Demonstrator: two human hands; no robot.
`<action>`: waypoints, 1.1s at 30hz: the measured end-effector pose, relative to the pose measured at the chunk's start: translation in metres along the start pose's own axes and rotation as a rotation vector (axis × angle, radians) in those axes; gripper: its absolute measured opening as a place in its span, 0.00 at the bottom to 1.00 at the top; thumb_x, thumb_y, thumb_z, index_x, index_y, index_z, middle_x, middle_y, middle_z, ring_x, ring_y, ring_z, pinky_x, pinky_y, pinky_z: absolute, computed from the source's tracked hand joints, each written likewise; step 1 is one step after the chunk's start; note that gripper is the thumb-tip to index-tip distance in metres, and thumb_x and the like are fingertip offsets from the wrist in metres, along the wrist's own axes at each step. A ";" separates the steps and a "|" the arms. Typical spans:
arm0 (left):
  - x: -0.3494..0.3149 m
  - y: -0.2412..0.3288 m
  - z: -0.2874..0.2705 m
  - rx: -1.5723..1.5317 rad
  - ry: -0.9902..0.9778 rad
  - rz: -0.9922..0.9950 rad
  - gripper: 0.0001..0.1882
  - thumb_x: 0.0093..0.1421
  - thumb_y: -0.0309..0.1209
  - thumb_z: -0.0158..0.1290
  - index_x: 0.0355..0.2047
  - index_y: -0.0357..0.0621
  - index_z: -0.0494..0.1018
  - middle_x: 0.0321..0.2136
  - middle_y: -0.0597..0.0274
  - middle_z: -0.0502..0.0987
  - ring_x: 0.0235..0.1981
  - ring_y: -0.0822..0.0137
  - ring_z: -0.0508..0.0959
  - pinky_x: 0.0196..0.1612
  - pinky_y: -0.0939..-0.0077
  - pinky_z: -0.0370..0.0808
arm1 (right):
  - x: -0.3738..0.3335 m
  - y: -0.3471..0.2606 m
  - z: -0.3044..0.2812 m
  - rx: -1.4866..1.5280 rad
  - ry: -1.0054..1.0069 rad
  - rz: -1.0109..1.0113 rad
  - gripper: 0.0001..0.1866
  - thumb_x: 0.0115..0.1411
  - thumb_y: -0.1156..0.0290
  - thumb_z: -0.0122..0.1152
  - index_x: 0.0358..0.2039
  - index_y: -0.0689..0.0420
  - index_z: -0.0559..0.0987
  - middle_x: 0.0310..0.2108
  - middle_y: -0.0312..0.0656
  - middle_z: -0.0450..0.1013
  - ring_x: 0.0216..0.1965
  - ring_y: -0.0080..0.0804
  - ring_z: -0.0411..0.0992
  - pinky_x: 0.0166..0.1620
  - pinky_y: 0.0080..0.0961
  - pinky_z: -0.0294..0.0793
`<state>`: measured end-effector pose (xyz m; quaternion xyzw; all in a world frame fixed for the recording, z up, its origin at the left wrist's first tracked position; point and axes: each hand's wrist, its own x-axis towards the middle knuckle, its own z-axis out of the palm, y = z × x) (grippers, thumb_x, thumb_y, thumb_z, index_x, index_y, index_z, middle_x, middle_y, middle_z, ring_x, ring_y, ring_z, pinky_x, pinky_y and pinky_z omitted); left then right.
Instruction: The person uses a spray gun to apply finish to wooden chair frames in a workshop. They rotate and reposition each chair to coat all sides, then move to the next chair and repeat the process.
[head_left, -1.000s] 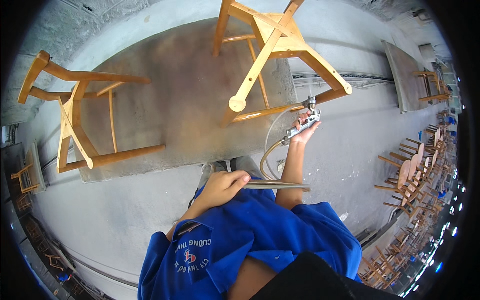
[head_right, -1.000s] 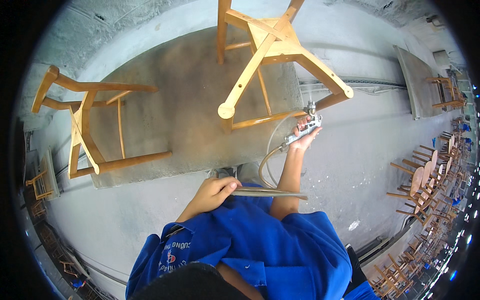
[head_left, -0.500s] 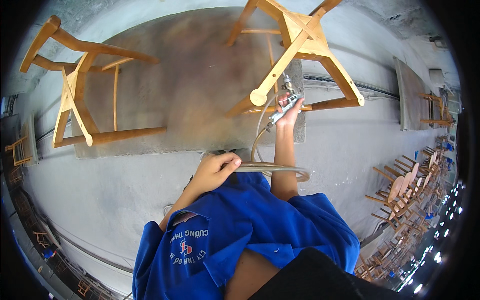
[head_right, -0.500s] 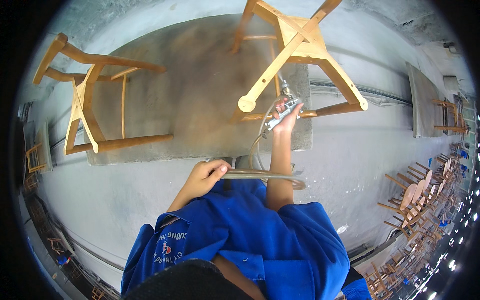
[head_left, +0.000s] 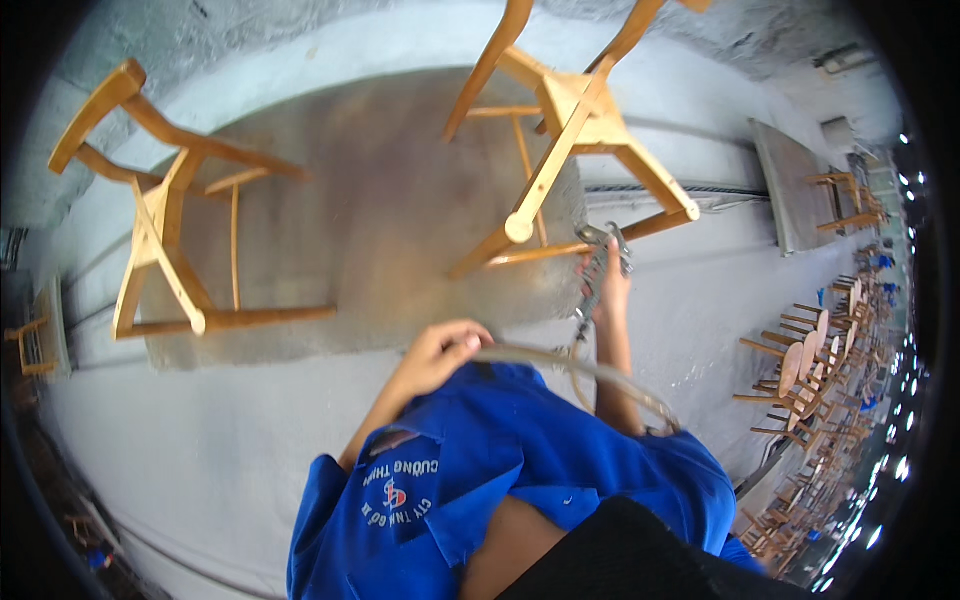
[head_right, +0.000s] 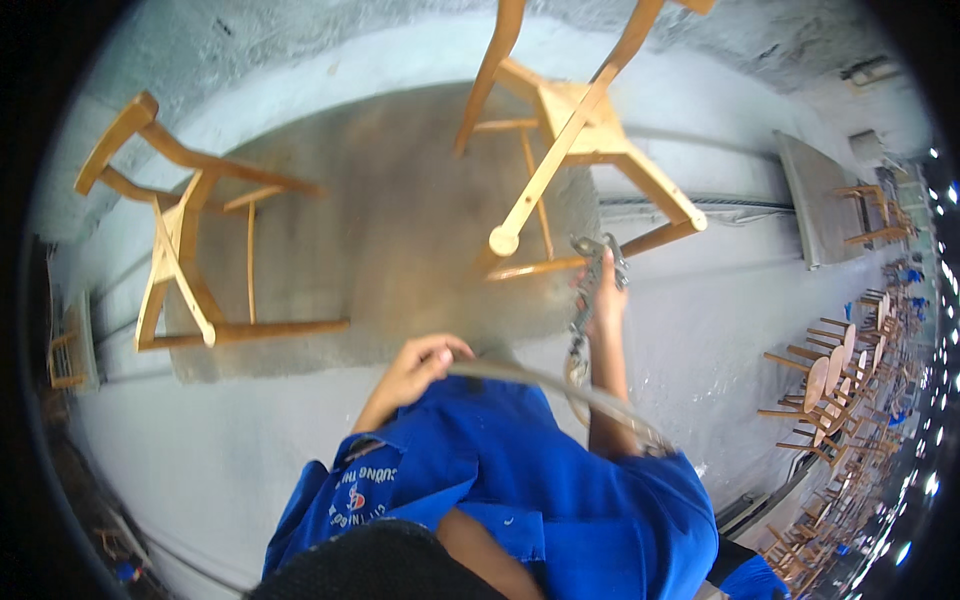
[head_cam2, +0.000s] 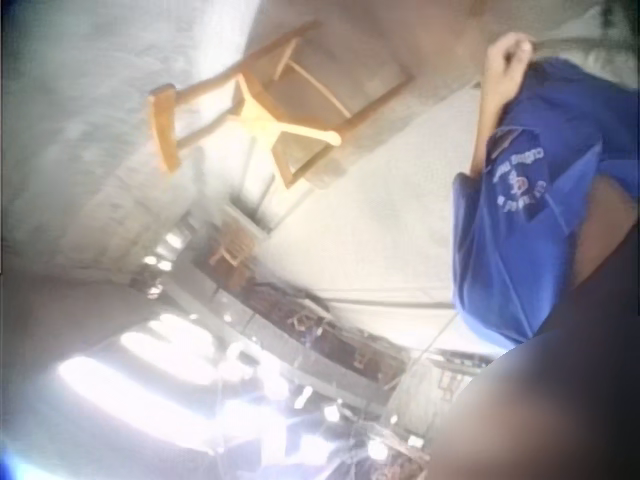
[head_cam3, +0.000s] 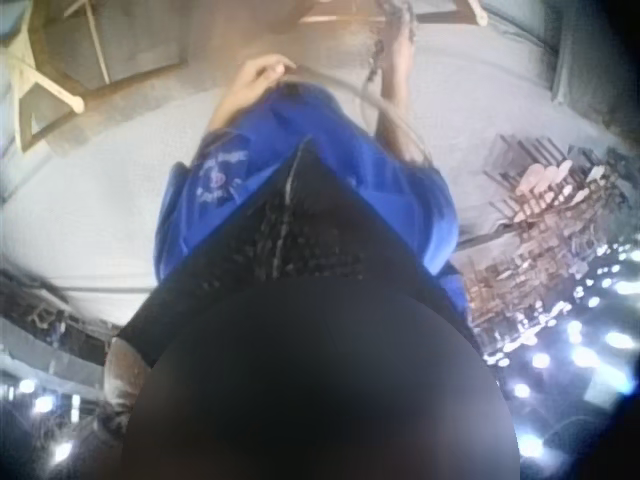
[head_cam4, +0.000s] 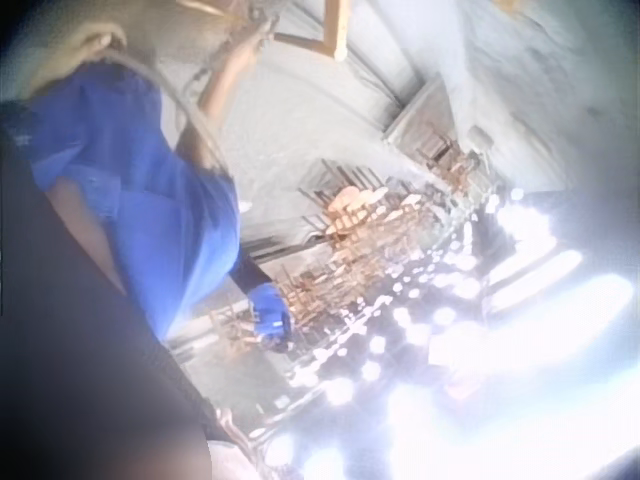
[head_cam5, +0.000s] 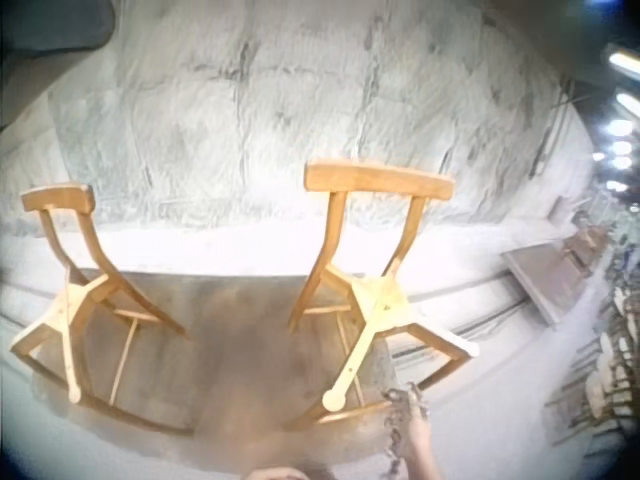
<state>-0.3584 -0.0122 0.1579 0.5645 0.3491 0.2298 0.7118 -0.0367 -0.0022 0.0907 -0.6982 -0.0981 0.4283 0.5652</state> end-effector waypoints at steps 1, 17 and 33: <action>0.002 0.002 0.003 -0.019 -0.071 0.031 0.16 0.67 0.40 0.51 0.42 0.39 0.77 0.28 0.64 0.79 0.28 0.76 0.74 0.36 0.77 0.72 | -0.018 -0.025 -0.006 -0.096 -0.019 -0.152 0.23 0.66 0.45 0.54 0.40 0.55 0.78 0.21 0.34 0.72 0.20 0.20 0.70 0.18 0.18 0.57; 0.009 -0.011 0.000 -0.312 -0.322 0.235 0.23 0.65 0.49 0.50 0.39 0.38 0.77 0.23 0.71 0.72 0.23 0.81 0.65 0.27 0.83 0.60 | -0.109 -0.224 0.059 -1.079 -0.290 -1.138 0.17 0.56 0.67 0.70 0.43 0.62 0.81 0.33 0.52 0.79 0.34 0.47 0.79 0.39 0.32 0.76; 0.009 -0.001 -0.045 -0.298 -0.287 0.225 0.25 0.67 0.51 0.49 0.39 0.37 0.78 0.22 0.69 0.74 0.22 0.79 0.68 0.26 0.83 0.65 | -0.117 -0.258 0.086 -0.510 -0.305 -0.720 0.14 0.67 0.60 0.59 0.35 0.60 0.80 0.20 0.32 0.73 0.21 0.15 0.67 0.18 0.17 0.59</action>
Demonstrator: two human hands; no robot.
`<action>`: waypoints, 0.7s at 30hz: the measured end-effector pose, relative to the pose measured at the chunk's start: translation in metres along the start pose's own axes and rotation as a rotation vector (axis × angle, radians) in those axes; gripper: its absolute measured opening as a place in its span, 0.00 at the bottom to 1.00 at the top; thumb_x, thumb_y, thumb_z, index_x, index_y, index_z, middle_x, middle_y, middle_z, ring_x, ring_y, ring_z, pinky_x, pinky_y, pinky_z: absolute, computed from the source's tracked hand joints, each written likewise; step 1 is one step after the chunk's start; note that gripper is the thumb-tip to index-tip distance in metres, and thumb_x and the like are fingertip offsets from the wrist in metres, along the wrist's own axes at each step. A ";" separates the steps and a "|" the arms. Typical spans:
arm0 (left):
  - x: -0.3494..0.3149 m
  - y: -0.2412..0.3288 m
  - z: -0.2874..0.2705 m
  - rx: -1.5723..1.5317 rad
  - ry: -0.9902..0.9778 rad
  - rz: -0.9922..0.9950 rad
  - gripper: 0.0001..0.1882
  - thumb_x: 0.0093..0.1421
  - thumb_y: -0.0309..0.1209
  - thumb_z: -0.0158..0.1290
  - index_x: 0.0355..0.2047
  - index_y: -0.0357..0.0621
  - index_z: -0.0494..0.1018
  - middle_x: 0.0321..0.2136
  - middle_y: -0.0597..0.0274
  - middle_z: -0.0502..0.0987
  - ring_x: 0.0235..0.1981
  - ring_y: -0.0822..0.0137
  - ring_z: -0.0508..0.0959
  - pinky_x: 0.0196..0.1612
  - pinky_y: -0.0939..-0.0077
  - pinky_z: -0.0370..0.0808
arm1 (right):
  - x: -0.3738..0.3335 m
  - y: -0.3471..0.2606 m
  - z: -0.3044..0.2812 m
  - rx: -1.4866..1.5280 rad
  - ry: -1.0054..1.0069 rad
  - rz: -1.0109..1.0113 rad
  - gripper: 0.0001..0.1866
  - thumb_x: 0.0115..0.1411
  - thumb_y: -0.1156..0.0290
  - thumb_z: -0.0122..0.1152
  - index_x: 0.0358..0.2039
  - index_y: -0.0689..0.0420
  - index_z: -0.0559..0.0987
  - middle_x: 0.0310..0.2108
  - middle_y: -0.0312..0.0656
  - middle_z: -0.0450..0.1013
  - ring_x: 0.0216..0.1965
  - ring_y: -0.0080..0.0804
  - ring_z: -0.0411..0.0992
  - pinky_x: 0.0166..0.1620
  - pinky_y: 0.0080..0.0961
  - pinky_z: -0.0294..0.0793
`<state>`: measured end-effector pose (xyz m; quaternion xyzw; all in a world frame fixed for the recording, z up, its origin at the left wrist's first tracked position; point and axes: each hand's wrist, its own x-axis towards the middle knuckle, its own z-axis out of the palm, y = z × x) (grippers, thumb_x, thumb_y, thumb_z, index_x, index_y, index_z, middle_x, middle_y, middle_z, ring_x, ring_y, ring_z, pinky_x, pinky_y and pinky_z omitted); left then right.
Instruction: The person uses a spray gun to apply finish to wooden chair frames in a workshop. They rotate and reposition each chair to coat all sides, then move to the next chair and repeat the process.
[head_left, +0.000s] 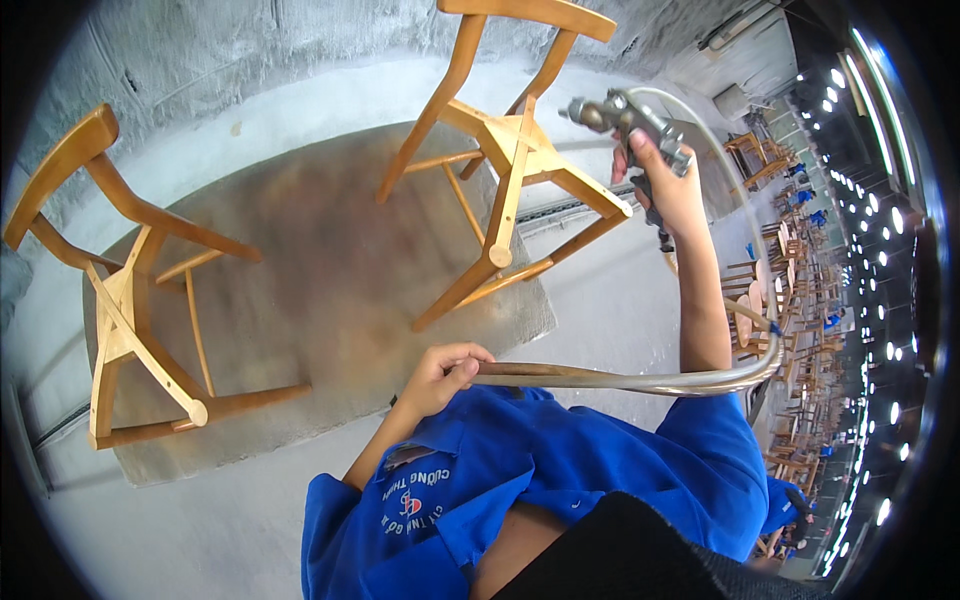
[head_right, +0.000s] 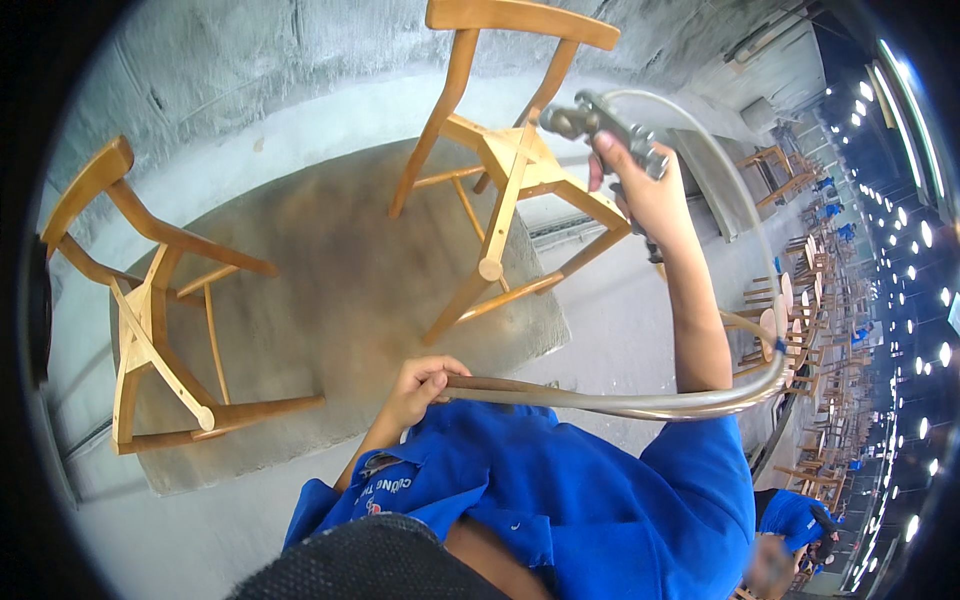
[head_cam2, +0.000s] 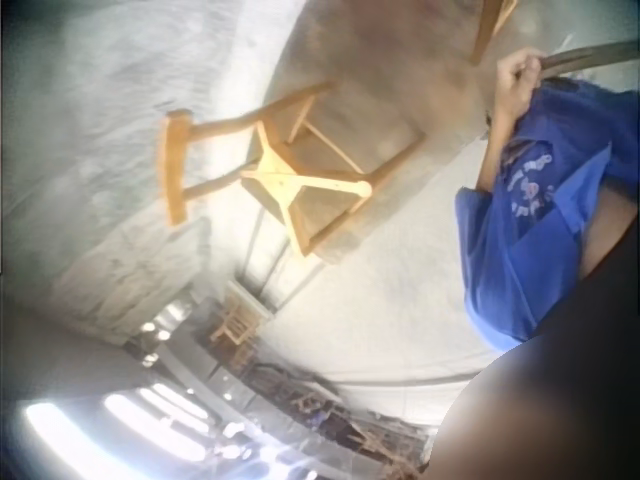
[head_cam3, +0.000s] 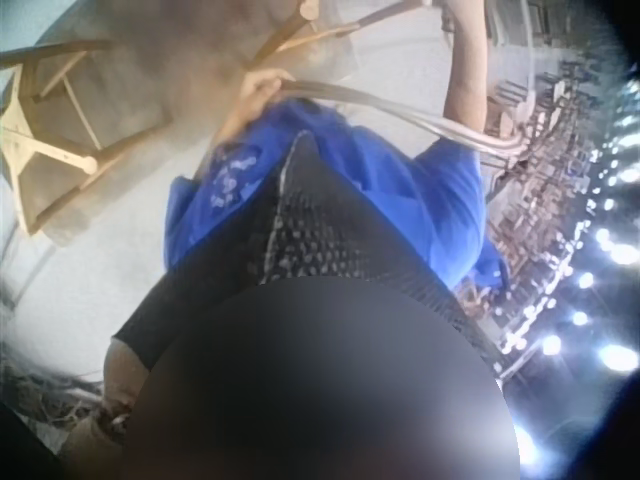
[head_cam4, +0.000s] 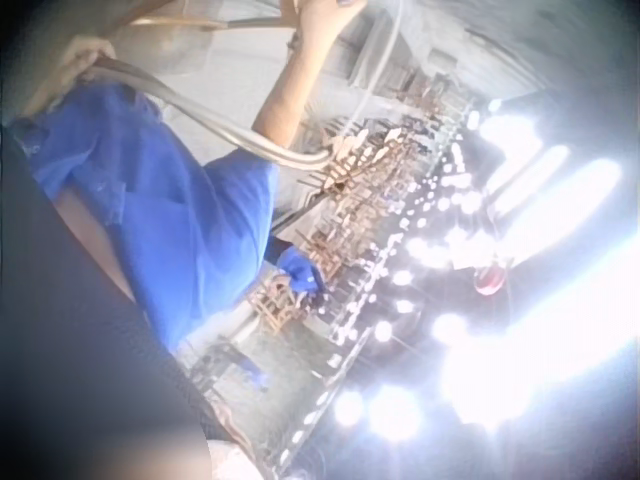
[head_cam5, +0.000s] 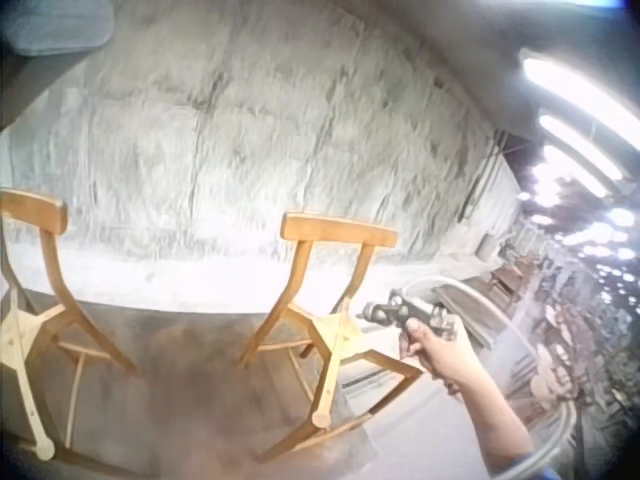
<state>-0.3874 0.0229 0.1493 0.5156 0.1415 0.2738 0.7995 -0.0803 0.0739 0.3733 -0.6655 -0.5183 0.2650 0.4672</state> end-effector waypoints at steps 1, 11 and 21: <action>0.003 0.002 0.000 0.016 0.005 0.008 0.25 0.67 0.50 0.49 0.39 0.37 0.78 0.22 0.69 0.73 0.22 0.79 0.68 0.26 0.84 0.65 | 0.007 -0.005 0.004 0.128 -0.010 -0.094 0.17 0.67 0.58 0.56 0.39 0.61 0.78 0.21 0.35 0.73 0.22 0.17 0.70 0.15 0.14 0.54; 0.003 0.002 0.003 -0.049 0.104 0.001 0.22 0.69 0.46 0.48 0.38 0.37 0.78 0.21 0.70 0.72 0.22 0.80 0.68 0.26 0.84 0.65 | 0.089 -0.009 -0.061 0.004 0.471 -0.070 0.19 0.65 0.52 0.59 0.37 0.57 0.79 0.23 0.36 0.74 0.24 0.23 0.75 0.16 0.15 0.57; 0.011 -0.001 -0.003 0.003 0.104 -0.115 0.25 0.67 0.50 0.49 0.38 0.36 0.78 0.28 0.66 0.78 0.27 0.77 0.74 0.30 0.85 0.71 | 0.034 0.033 -0.098 -0.255 0.677 0.029 0.22 0.62 0.47 0.61 0.37 0.56 0.82 0.16 0.32 0.71 0.17 0.18 0.66 0.19 0.19 0.62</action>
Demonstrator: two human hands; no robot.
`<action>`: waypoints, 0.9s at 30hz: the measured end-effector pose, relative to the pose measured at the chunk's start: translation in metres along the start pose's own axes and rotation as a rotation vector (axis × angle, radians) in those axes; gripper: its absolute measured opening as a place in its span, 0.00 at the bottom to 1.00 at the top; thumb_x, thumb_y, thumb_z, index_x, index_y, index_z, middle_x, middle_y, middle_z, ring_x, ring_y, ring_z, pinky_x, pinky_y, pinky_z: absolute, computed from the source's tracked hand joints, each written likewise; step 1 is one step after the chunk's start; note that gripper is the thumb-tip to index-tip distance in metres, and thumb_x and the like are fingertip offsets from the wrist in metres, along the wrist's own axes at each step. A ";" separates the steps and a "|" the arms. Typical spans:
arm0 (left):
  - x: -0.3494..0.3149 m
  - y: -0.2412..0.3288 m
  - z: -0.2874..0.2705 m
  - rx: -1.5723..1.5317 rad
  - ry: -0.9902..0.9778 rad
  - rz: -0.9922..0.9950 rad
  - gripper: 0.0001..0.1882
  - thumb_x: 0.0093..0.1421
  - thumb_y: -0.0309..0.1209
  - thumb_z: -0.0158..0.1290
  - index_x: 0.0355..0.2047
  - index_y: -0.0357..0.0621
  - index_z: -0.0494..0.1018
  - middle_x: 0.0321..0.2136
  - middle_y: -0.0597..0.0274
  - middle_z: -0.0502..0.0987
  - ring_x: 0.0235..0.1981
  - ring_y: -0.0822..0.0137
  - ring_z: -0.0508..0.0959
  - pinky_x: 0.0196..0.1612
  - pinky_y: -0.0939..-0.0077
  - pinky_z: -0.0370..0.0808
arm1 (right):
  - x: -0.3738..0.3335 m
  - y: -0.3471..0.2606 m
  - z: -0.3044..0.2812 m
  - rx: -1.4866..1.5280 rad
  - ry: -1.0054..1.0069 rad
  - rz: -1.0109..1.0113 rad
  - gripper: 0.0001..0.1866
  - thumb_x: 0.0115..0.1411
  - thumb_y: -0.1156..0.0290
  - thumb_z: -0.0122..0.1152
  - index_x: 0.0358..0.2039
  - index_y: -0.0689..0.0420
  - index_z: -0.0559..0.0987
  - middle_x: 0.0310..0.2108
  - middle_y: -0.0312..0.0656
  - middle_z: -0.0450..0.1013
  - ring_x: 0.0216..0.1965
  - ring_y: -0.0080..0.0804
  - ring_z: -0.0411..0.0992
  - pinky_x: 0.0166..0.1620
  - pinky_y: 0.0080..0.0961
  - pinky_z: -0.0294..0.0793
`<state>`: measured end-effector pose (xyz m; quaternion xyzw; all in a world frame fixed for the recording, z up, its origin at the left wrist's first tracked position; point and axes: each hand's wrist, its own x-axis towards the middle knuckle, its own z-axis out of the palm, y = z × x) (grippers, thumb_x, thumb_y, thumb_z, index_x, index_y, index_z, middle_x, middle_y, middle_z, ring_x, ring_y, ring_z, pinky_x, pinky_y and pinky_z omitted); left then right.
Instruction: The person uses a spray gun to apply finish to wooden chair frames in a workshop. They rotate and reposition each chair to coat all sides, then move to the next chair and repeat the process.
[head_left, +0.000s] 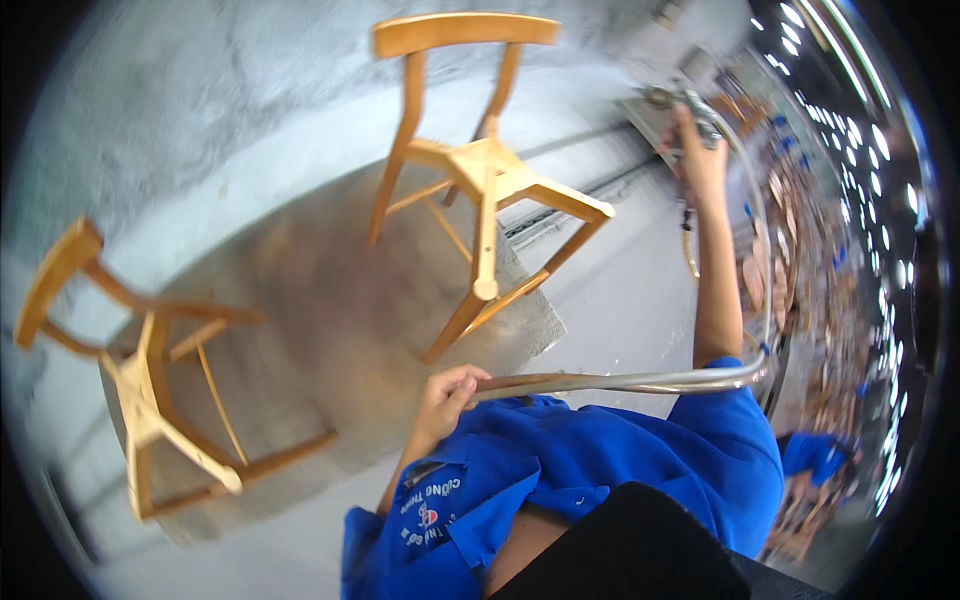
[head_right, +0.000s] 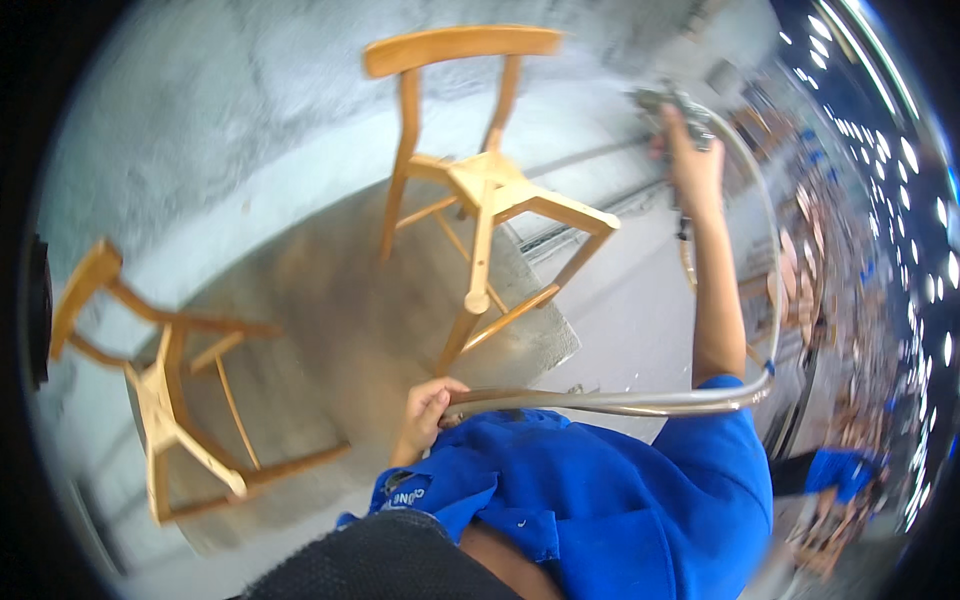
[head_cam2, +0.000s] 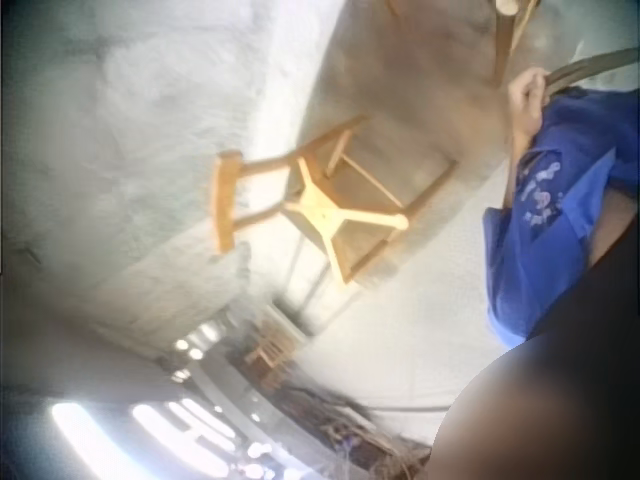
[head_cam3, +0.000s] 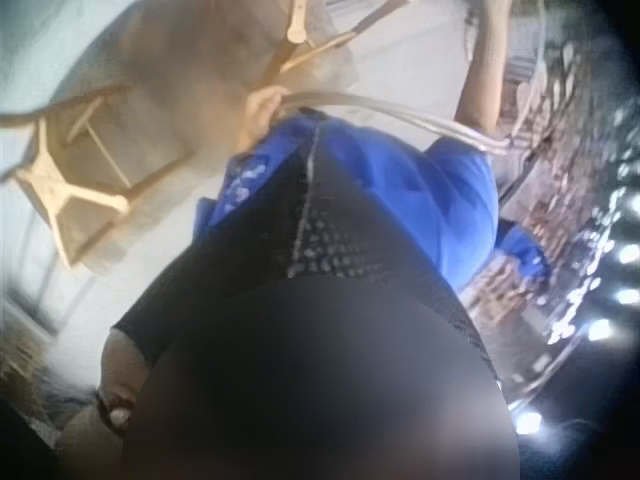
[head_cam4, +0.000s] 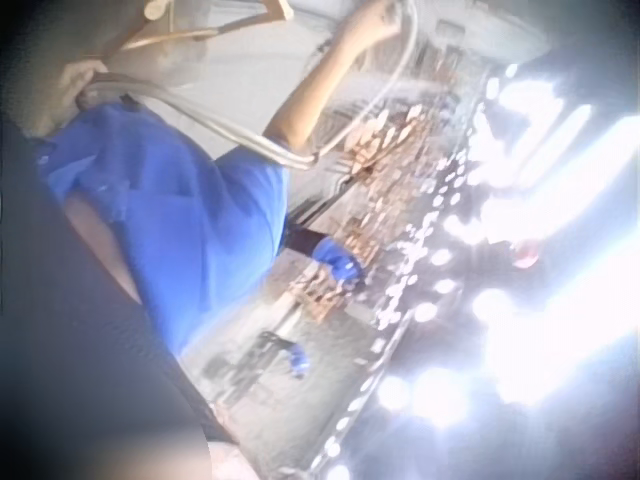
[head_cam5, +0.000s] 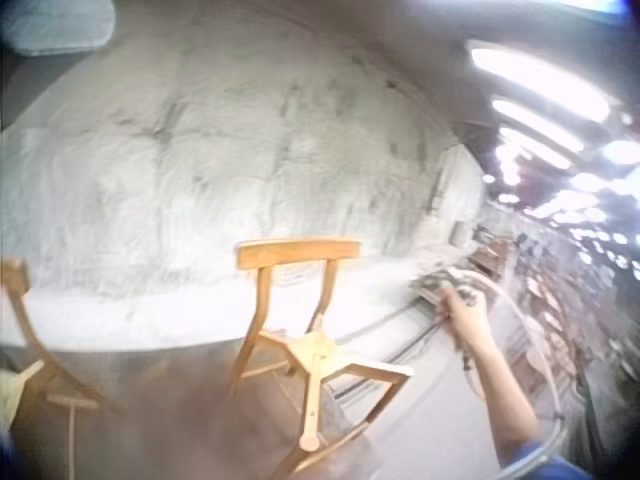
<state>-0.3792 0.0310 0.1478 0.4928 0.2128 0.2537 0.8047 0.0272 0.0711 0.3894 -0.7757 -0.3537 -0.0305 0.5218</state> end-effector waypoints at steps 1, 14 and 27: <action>-0.001 0.001 0.002 0.040 0.004 -0.012 0.27 0.66 0.52 0.50 0.39 0.36 0.78 0.29 0.65 0.78 0.28 0.77 0.74 0.31 0.84 0.71 | -0.016 0.001 -0.007 0.000 -0.077 -0.017 0.23 0.62 0.46 0.61 0.36 0.55 0.82 0.17 0.32 0.72 0.17 0.18 0.64 0.20 0.19 0.63; -0.019 -0.025 0.005 0.139 -0.507 -0.007 0.33 0.58 0.59 0.58 0.44 0.38 0.77 0.27 0.67 0.77 0.29 0.78 0.72 0.33 0.81 0.67 | -0.174 0.007 -0.070 0.293 -0.079 0.171 0.19 0.66 0.54 0.57 0.31 0.57 0.80 0.18 0.31 0.74 0.15 0.14 0.64 0.17 0.16 0.57; -0.064 -0.020 0.027 0.184 -0.673 -0.270 0.19 0.60 0.44 0.61 0.38 0.39 0.78 0.14 0.76 0.63 0.18 0.83 0.59 0.23 0.81 0.53 | -0.349 0.060 -0.095 0.359 -0.360 0.477 0.18 0.67 0.59 0.56 0.43 0.63 0.79 0.20 0.35 0.74 0.13 0.12 0.60 0.15 0.12 0.55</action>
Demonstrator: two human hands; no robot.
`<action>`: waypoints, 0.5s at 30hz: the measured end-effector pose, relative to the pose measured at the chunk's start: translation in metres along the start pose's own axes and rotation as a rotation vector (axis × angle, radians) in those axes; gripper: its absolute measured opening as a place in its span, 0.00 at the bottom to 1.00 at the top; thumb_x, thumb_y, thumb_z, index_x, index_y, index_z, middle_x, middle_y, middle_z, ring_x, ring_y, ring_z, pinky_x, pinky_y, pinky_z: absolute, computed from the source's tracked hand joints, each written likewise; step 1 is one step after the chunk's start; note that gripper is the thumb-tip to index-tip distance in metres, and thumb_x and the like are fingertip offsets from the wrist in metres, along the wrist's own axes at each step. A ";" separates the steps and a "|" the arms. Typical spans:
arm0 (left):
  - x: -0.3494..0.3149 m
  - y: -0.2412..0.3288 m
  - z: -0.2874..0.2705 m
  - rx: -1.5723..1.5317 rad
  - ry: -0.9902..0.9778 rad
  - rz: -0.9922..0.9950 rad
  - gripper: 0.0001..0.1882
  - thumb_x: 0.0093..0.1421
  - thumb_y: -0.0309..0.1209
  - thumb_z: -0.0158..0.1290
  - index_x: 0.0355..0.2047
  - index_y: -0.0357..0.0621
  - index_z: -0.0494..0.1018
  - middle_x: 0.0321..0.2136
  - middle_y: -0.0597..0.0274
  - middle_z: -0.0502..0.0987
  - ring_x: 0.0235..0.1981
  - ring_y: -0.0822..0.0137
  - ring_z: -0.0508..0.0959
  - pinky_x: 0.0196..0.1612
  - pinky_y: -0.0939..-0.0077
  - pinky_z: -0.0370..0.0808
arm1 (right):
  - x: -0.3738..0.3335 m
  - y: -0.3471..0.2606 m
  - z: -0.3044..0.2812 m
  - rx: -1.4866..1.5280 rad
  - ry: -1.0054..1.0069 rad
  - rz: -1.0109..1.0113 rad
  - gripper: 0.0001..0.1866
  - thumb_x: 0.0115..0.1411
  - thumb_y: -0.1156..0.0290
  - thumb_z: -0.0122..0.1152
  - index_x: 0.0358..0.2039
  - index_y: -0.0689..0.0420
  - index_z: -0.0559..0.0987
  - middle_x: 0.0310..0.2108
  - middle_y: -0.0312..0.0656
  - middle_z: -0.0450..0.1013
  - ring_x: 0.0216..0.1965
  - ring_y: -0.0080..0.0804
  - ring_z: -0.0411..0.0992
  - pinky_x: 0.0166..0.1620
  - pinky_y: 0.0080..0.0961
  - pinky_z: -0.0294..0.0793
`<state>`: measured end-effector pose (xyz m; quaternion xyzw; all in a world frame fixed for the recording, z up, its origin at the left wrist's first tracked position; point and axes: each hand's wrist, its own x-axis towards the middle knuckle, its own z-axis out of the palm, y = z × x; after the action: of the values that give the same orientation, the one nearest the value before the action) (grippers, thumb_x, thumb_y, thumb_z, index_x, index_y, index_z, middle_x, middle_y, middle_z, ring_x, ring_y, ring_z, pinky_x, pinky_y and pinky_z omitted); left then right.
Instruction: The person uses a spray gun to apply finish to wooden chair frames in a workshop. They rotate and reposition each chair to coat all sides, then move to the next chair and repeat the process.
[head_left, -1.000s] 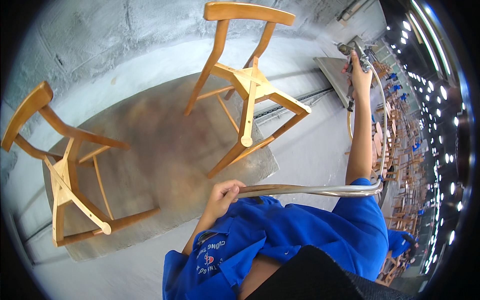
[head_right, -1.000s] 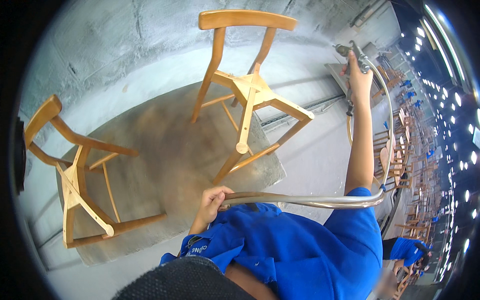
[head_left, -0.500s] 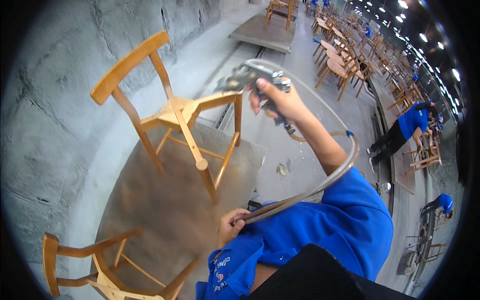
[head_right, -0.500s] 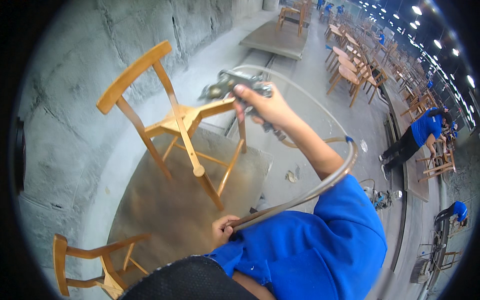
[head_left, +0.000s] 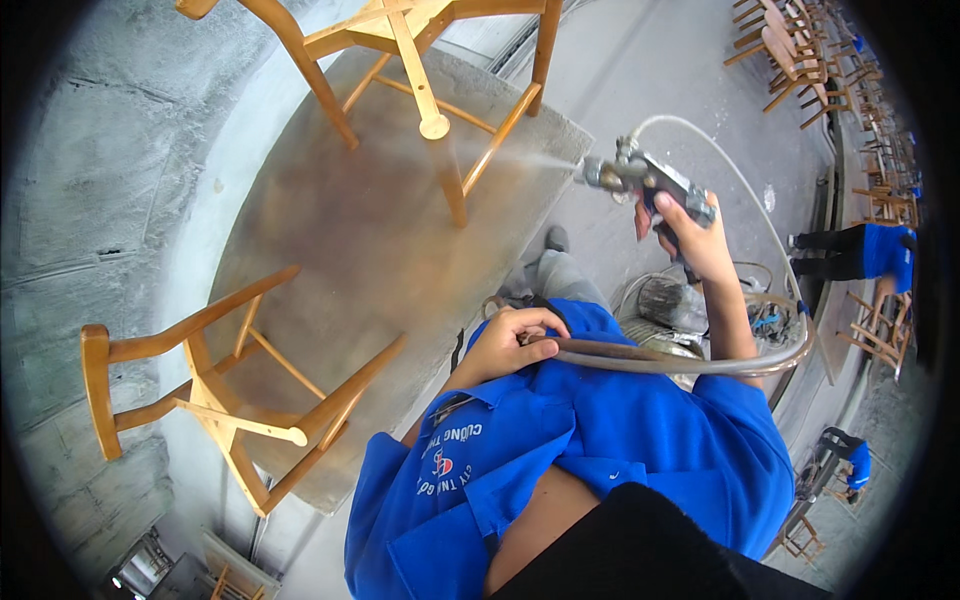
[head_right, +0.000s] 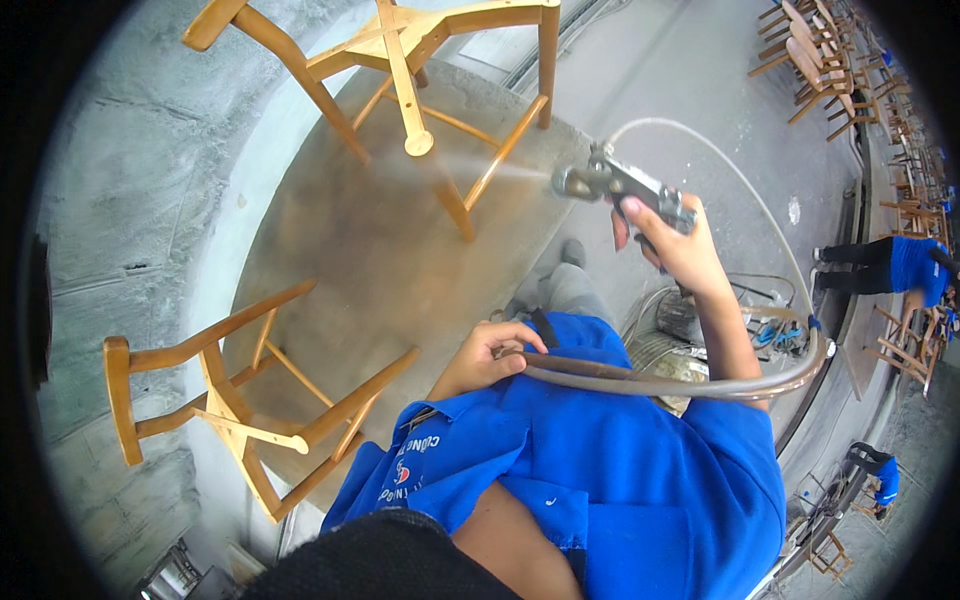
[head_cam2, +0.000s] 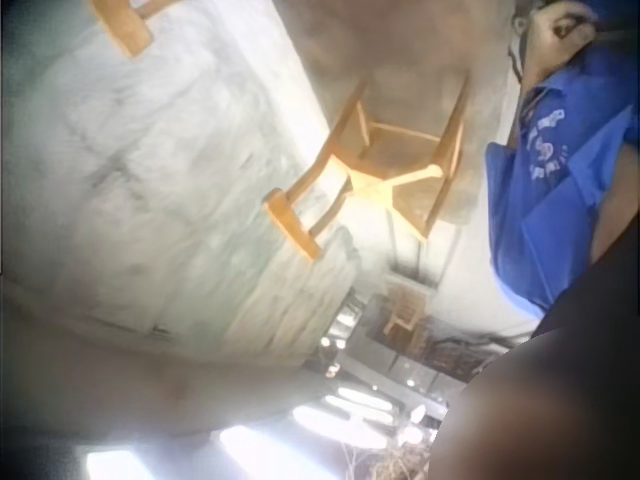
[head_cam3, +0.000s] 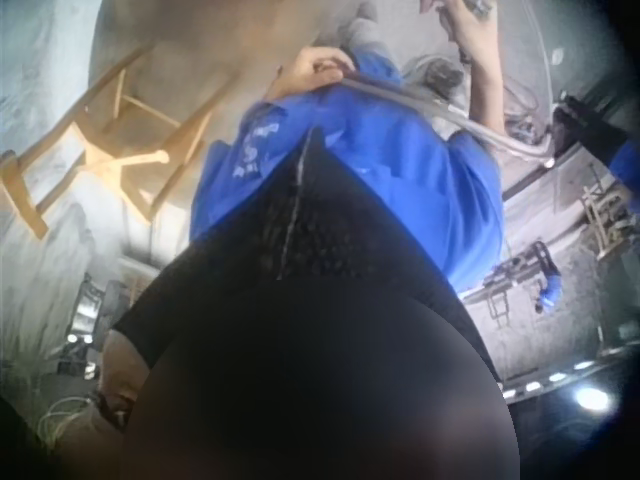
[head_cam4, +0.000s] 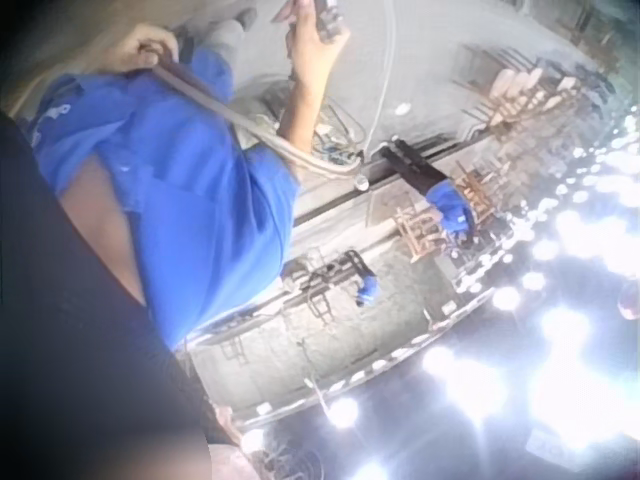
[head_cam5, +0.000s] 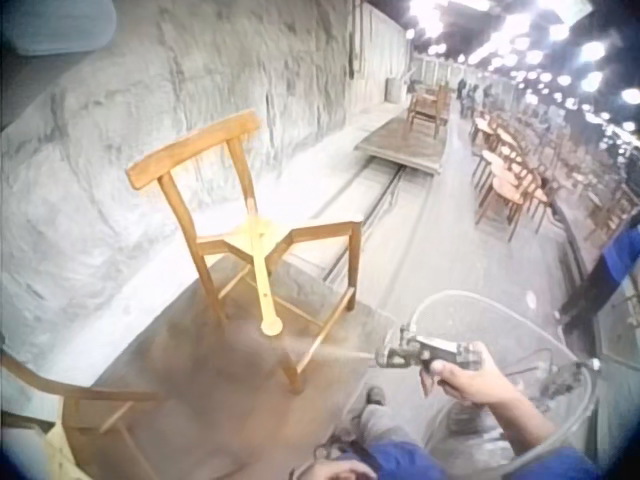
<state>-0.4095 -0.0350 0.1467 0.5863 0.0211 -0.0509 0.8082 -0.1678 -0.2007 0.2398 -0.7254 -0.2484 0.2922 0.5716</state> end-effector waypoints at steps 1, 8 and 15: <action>0.000 0.001 0.002 0.016 -0.008 -0.012 0.19 0.60 0.44 0.61 0.38 0.39 0.78 0.14 0.75 0.63 0.18 0.83 0.60 0.23 0.81 0.53 | 0.007 0.006 0.000 -0.027 0.020 0.000 0.18 0.67 0.59 0.56 0.43 0.63 0.79 0.20 0.35 0.74 0.13 0.12 0.60 0.15 0.12 0.55; -0.003 -0.005 0.005 0.018 0.073 -0.101 0.25 0.58 0.51 0.60 0.39 0.39 0.78 0.15 0.78 0.61 0.19 0.82 0.58 0.25 0.80 0.53 | 0.062 0.024 -0.014 0.125 0.467 -0.134 0.19 0.67 0.57 0.57 0.42 0.62 0.80 0.22 0.35 0.75 0.18 0.13 0.66 0.16 0.13 0.54; 0.022 -0.006 0.011 0.075 0.058 -0.202 0.27 0.59 0.53 0.58 0.39 0.37 0.79 0.17 0.75 0.67 0.21 0.81 0.64 0.27 0.81 0.58 | 0.011 0.071 -0.002 0.584 0.101 0.141 0.25 0.68 0.47 0.50 0.42 0.61 0.76 0.22 0.36 0.71 0.25 0.25 0.73 0.14 0.15 0.55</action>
<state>-0.3888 -0.0483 0.1421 0.6123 0.1015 -0.1159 0.7755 -0.1571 -0.2103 0.1689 -0.5593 -0.0740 0.3536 0.7461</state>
